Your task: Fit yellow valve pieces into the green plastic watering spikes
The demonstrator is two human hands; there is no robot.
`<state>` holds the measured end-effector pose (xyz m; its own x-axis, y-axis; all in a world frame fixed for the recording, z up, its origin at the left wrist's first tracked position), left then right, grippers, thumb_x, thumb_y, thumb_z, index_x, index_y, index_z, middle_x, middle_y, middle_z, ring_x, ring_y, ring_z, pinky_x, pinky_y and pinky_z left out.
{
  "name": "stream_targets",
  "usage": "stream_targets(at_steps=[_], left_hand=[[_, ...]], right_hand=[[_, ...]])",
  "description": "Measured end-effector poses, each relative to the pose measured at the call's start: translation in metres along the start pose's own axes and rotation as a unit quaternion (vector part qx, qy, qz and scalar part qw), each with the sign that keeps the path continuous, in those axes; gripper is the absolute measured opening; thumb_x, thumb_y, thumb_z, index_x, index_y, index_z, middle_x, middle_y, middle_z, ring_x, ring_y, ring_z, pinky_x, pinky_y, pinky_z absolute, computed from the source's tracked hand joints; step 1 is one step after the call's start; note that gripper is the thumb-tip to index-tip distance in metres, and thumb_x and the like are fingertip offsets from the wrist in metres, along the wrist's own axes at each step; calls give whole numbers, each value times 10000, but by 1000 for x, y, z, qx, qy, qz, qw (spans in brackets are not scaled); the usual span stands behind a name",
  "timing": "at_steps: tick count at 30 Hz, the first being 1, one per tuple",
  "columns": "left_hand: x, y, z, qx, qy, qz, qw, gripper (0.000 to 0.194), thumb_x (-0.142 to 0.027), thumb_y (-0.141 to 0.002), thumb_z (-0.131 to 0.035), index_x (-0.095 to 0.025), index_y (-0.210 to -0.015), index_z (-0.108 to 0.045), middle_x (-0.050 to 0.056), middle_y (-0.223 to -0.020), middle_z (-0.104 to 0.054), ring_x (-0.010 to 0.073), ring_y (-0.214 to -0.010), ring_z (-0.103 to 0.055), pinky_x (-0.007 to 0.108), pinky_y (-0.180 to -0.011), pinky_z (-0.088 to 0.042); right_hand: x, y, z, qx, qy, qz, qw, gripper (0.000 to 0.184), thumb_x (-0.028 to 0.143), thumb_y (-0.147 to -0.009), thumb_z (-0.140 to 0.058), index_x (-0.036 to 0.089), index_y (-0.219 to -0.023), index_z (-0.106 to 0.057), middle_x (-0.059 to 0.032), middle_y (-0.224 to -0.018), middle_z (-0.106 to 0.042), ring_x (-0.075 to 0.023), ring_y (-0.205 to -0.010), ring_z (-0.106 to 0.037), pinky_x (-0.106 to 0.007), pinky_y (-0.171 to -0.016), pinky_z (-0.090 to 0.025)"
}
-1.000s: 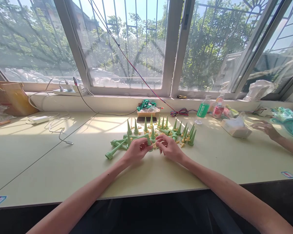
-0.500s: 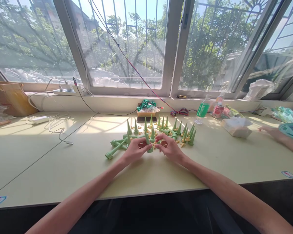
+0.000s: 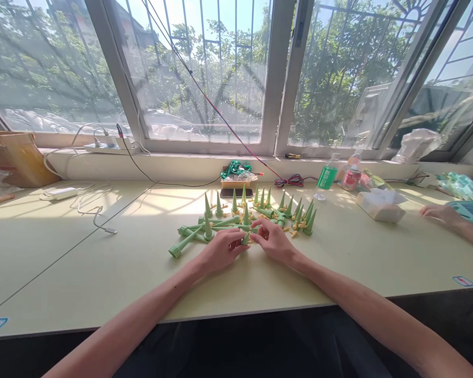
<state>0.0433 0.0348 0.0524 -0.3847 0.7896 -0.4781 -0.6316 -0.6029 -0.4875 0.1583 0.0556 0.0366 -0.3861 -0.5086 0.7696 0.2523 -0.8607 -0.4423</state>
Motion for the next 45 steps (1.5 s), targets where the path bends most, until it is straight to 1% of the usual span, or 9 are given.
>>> stream_targets(at_steps=[3, 8, 12, 15, 19, 22, 26, 38, 45], left_hand=[[0, 1, -3, 11, -6, -4, 1000, 206, -199, -899, -578, -156, -698, -561, -8, -685, -505, 99, -589, -421, 234, -566, -335], [10, -1, 0, -2, 22, 34, 999, 260, -256, -886, -603, -147, -657, -546, -12, -639, -479, 98, -574, -409, 225, -534, -342], [20, -2, 1, -3, 130, 91, 987, 255, -354, -882, -624, -124, -774, -639, 18, -710, -550, 108, -617, -481, 216, -539, -401], [23, -3, 0, 5, 212, 128, 969, 296, -412, -863, -651, -119, -891, -681, 37, -768, -600, 109, -634, -527, 215, -553, -436], [29, 0, -3, 20, 270, 190, 944, 356, -460, -836, -677, -111, -906, -694, -12, -630, -498, 57, -491, -392, 179, -421, -296], [32, 3, -5, 26, 315, 218, 923, 385, -481, -816, -695, -106, -905, -692, -29, -596, -446, 46, -469, -345, 175, -402, -247], [32, 3, -6, 27, 348, 224, 910, 406, -490, -801, -708, -101, -918, -692, 0, -653, -497, 51, -492, -369, 176, -407, -259], [31, 3, -8, 44, 388, 220, 894, 405, -496, -833, -670, -102, -929, -687, 2, -675, -486, 55, -509, -360, 184, -421, -256], [32, 4, -11, 51, 401, 220, 888, 393, -495, -820, -686, -107, -882, -689, -9, -651, -459, 54, -503, -362, 181, -411, -268]], right_hand=[[0, 0, -2, 10, 4, -3, 1000, 135, 306, -854, -619, 194, -922, -588, 49, -562, -538, -117, -498, -472, -245, -522, -370], [-2, -2, -4, 12, 5, -10, 1000, 136, 329, -879, -603, 194, -874, -589, 35, -572, -552, -120, -504, -485, -252, -521, -392], [-2, -3, -5, 17, -56, -19, 998, 199, 389, -909, -574, 190, -904, -587, -17, -726, -650, -128, -546, -573, -260, -518, -468], [-3, -3, -7, 33, -115, -25, 993, 244, 422, -896, -595, 186, -959, -587, -43, -817, -680, -136, -578, -618, -232, -449, -465], [-4, -4, -9, 48, -161, -28, 985, 285, 424, -872, -628, 182, -1018, -591, -69, -897, -682, -154, -650, -651, -197, -383, -446], [-2, -4, -9, 51, -182, -21, 982, 301, 418, -865, -642, 184, -1049, -595, -81, -958, -675, -160, -699, -663, -198, -398, -473], [1, -4, -9, 52, -197, -16, 979, 315, 425, -862, -651, 185, -1058, -595, -77, -965, -664, -153, -698, -656, -198, -407, -478], [8, -2, -7, 55, -207, 3, 977, 336, 451, -866, -650, 195, -1076, -590, -70, -964, -653, -146, -697, -644, -207, -421, -484], [5, -3, -7, 58, -189, -1, 980, 339, 462, -851, -663, 197, -1052, -600, -44, -850, -636, -136, -631, -590, -219, -409, -467]])
Point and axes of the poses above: each hand's wrist, its own y-axis away from the middle knuckle, its own z-axis out of the back of the hand, x = y × z, the point moved 10 cm from there along -y, towards the middle knuckle
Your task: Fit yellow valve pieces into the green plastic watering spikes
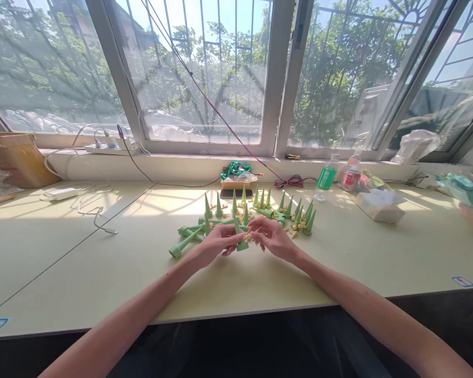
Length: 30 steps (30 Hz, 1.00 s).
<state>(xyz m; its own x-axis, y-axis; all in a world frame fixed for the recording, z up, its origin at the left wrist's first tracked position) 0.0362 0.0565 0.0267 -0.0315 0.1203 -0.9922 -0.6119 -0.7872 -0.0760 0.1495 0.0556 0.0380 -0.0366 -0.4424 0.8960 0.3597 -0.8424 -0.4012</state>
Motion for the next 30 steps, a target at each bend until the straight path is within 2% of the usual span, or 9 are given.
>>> stream_targets(at_steps=[5, 15, 19, 22, 27, 30], left_hand=[[1, 1, 0, -5, -6, 3, 1000, 370, -474, -824, -690, -109, -879, -683, -22, -641, -437, 54, -500, -363, 183, -418, -265], [-12, 5, 3, -45, -89, -46, 994, 348, -458, -819, -700, -111, -835, -685, -23, -608, -473, 42, -478, -330, 178, -411, -233], [-17, 4, 1, -45, -135, -88, 986, 336, -439, -848, -676, -105, -880, -689, -13, -623, -493, 55, -500, -367, 183, -434, -292], [-25, 6, 0, -60, -215, -146, 964, 284, -394, -860, -673, -113, -822, -685, 10, -683, -534, 78, -564, -421, 200, -497, -366], [-34, 12, -8, -78, -365, -226, 900, 238, -328, -907, -623, -136, -784, -693, -6, -661, -476, 89, -568, -404, 212, -505, -344], [-37, 15, -11, -82, -401, -255, 876, 194, -287, -921, -607, -148, -815, -691, -11, -678, -484, 83, -565, -408, 218, -532, -349]], right_hand=[[-2, 0, 1, 2, 3, -1, 1000, 306, 441, -854, -665, 199, -1030, -604, -15, -755, -605, -125, -574, -551, -232, -418, -467], [-5, 0, 3, -3, -3, -1, 1000, 301, 446, -845, -675, 190, -991, -617, 9, -700, -572, -107, -520, -513, -229, -412, -433], [-7, 0, 2, -1, -1, -1, 1000, 282, 431, -860, -659, 179, -979, -619, 11, -674, -596, -92, -477, -488, -221, -410, -423], [-11, 0, 0, 4, 1, -7, 1000, 273, 415, -870, -647, 168, -985, -620, 7, -656, -626, -80, -443, -471, -214, -412, -411], [-17, 0, -2, 12, -5, -38, 999, 270, 409, -867, -645, 166, -981, -620, 21, -592, -624, -76, -400, -455, -203, -392, -373], [-17, 0, -3, 9, -14, -52, 999, 273, 424, -863, -645, 169, -952, -612, 34, -546, -597, -89, -399, -475, -202, -384, -362]])
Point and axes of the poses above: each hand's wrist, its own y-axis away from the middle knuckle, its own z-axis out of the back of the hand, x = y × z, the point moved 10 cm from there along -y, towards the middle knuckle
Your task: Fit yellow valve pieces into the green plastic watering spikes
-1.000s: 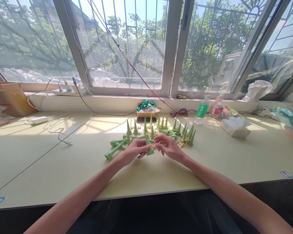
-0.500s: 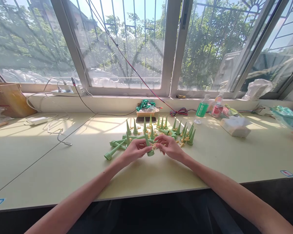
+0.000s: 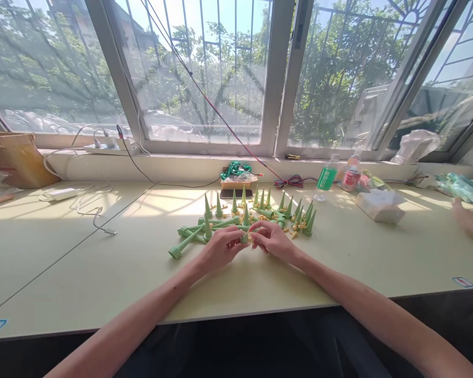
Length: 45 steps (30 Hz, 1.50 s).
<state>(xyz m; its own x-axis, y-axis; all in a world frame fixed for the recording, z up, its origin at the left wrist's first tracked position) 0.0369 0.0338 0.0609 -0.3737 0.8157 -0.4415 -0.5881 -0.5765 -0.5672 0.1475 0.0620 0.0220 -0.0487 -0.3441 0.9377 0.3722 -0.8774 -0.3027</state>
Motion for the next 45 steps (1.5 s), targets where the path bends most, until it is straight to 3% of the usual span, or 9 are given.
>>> stream_targets(at_steps=[4, 10, 13, 16, 19, 27, 36, 40, 45], left_hand=[[5, -1, 0, -6, 24, 29, 999, 209, -282, -911, -608, -136, -775, -669, -5, -663, -488, 89, -571, -420, 208, -516, -359], [23, -2, 1, -21, 196, 146, 969, 273, -374, -873, -651, -103, -866, -685, 33, -704, -584, 101, -604, -496, 210, -540, -434], [28, -1, -1, -12, 245, 195, 950, 302, -402, -857, -665, -102, -876, -697, 19, -683, -572, 76, -557, -453, 189, -493, -388], [29, 0, -1, -4, 265, 222, 938, 319, -423, -839, -680, -104, -845, -696, -10, -631, -521, 51, -497, -378, 173, -435, -304], [28, 0, -2, 0, 263, 218, 940, 333, -437, -837, -679, -105, -835, -698, -4, -641, -542, 51, -491, -389, 174, -433, -311], [31, 1, -5, -3, 223, 157, 962, 312, -410, -854, -676, -100, -873, -702, 51, -727, -627, 127, -637, -573, 237, -584, -488], [31, 2, -6, 16, 246, 209, 946, 334, -446, -826, -690, -112, -818, -675, 11, -646, -588, 85, -528, -506, 189, -473, -401], [30, 3, -9, 29, 253, 210, 944, 336, -449, -827, -685, -114, -844, -674, 7, -643, -571, 85, -528, -474, 198, -477, -383], [24, 3, -16, 51, 213, 154, 963, 269, -378, -860, -657, -111, -873, -692, 5, -667, -534, 94, -580, -450, 220, -536, -388]], right_hand=[[1, 0, -1, -10, -4, -2, 1000, 282, 445, -872, -631, 170, -924, -602, 25, -571, -610, -87, -409, -477, -210, -395, -381], [3, -1, 5, -40, 13, 9, 999, 332, 457, -833, -680, 172, -982, -598, -32, -814, -646, -104, -534, -569, -194, -378, -406], [7, 0, 7, -44, 23, 25, 998, 356, 433, -803, -718, 179, -1018, -592, -66, -980, -641, -117, -607, -614, -193, -380, -429], [10, 0, 6, -35, 24, 35, 999, 338, 410, -807, -718, 185, -1022, -586, -61, -992, -633, -120, -630, -619, -191, -385, -435], [9, 1, 5, -36, 26, 35, 998, 322, 392, -814, -712, 190, -1028, -581, -44, -937, -627, -116, -616, -610, -192, -388, -432], [9, 3, 6, -45, 74, 45, 995, 265, 346, -828, -694, 191, -1019, -594, -16, -840, -608, -103, -583, -570, -209, -430, -438], [20, 7, 4, -48, 86, 55, 994, 240, 335, -849, -662, 199, -1040, -608, -47, -973, -636, -115, -655, -574, -225, -488, -470], [22, 7, 4, -51, 85, 54, 994, 244, 350, -832, -680, 201, -1016, -618, -36, -905, -626, -117, -635, -547, -235, -494, -468], [16, 5, 6, -60, 109, 48, 991, 250, 381, -853, -648, 196, -1019, -623, -6, -718, -580, -122, -579, -504, -237, -485, -434]])
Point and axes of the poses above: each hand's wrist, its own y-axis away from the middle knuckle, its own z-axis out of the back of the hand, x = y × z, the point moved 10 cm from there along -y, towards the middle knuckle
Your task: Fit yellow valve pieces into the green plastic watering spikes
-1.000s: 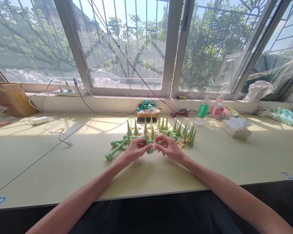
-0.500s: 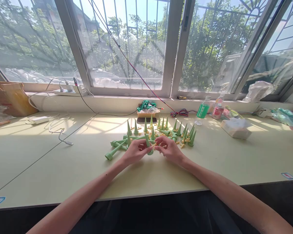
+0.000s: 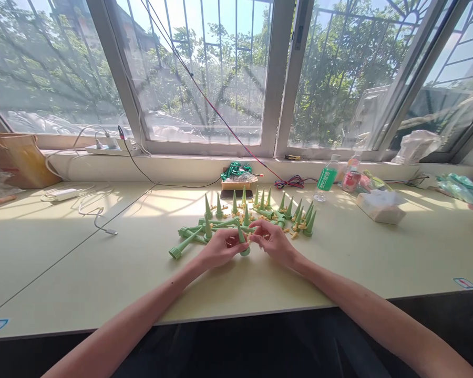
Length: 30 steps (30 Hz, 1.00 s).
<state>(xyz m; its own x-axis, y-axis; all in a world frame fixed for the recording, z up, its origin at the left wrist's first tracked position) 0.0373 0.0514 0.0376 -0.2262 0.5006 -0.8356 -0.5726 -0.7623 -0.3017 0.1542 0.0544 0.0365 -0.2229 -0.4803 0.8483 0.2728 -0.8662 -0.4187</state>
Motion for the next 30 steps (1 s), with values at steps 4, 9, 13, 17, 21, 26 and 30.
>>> stream_targets(at_steps=[4, 9, 13, 17, 21, 26, 30], left_hand=[[-8, 1, -3, -4, -103, -46, 994, 178, -283, -869, -638, -128, -799, -688, -20, -612, -468, 90, -555, -393, 218, -512, -338], [-21, 6, -12, 19, -179, -109, 978, 112, -183, -881, -599, -154, -834, -697, -11, -662, -532, 93, -572, -435, 222, -556, -360], [-24, 6, -12, 16, -187, -115, 975, 110, -178, -879, -593, -153, -837, -691, -10, -657, -537, 98, -575, -443, 226, -564, -366], [-17, 2, -6, -1, -158, -90, 983, 134, -229, -884, -587, -146, -852, -686, -3, -669, -541, 107, -591, -459, 222, -554, -384], [-3, -3, 3, -20, -96, -33, 995, 213, -314, -888, -592, -126, -890, -691, 36, -763, -618, 120, -637, -524, 224, -574, -443], [2, -5, 6, -16, 3, 26, 1000, 322, -428, -858, -636, -129, -953, -708, 65, -856, -670, 138, -692, -582, 226, -591, -479], [0, -4, 5, -13, 36, 54, 998, 366, -456, -857, -638, -113, -960, -714, 49, -757, -628, 99, -582, -502, 189, -475, -397]], right_hand=[[-3, -1, 0, -4, 32, 11, 999, 208, 357, -863, -633, 195, -992, -621, 31, -618, -509, -114, -545, -447, -233, -500, -398], [-6, -1, -1, 3, 60, 3, 998, 152, 339, -867, -618, 193, -911, -610, 49, -557, -485, -115, -519, -445, -236, -517, -383], [-9, -1, -3, 15, 61, -8, 998, 175, 371, -874, -617, 197, -870, -609, 38, -566, -532, -116, -501, -481, -239, -507, -403], [-16, -3, -6, 29, 1, -32, 999, 231, 427, -900, -580, 198, -929, -603, -5, -715, -629, -117, -500, -555, -238, -453, -443], [-16, -4, -8, 41, -41, -30, 998, 276, 434, -884, -609, 190, -1013, -599, -33, -818, -655, -130, -568, -616, -218, -415, -465], [-14, -3, -7, 42, -61, -34, 997, 313, 433, -866, -634, 187, -1056, -596, -67, -953, -654, -132, -612, -642, -196, -376, -455], [-12, -4, -6, 42, -77, -29, 996, 315, 423, -847, -661, 187, -1047, -599, -57, -932, -648, -130, -614, -640, -192, -380, -446]])
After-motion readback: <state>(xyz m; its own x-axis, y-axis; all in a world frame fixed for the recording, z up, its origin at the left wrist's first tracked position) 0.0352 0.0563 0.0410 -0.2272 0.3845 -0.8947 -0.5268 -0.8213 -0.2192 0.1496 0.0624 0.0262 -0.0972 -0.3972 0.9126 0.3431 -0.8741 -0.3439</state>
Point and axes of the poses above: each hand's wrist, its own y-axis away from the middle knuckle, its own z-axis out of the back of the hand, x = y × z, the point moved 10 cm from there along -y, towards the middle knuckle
